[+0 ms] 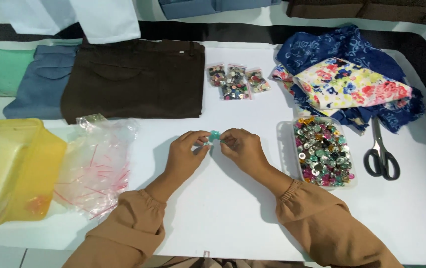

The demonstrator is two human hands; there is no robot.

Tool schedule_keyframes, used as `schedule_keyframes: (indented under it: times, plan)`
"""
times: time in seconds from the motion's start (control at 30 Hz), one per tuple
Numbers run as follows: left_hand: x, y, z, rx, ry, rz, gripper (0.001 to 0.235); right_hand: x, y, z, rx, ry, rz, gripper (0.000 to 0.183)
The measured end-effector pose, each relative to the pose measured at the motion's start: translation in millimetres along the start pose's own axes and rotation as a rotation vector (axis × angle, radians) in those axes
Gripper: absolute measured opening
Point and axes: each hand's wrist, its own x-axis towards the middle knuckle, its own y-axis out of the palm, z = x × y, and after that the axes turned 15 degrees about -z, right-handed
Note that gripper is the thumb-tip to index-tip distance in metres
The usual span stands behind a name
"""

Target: Sorting small buttons by color and placing them into small plastic bags for packaging.

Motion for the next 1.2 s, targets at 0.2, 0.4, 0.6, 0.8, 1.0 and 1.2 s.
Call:
schedule_keyframes:
  times: [0.2,0.4,0.6,0.8,1.0,1.2]
  plan:
    - [4,4,-3,0.02,-0.096,0.066,0.035,-1,8,-4,-0.096,-0.066,-0.018,0.013]
    - [7,9,-6,0.012,-0.116,0.091,0.037,-2,11,2,-0.175,-0.098,-0.006,0.015]
    - [9,6,-6,0.048,-0.157,0.107,0.04,-1,16,-4,-0.181,-0.128,-0.013,0.021]
    - [8,5,-7,0.035,-0.214,0.128,0.037,-3,16,-6,-0.18,-0.122,-0.023,0.023]
    - [11,-3,-24,0.082,-0.077,0.082,0.036,-2,9,5,-0.176,-0.021,0.018,0.023]
    - [13,11,-47,0.087,0.219,-0.101,0.033,3,-25,23,-0.125,-0.181,-0.107,0.024]
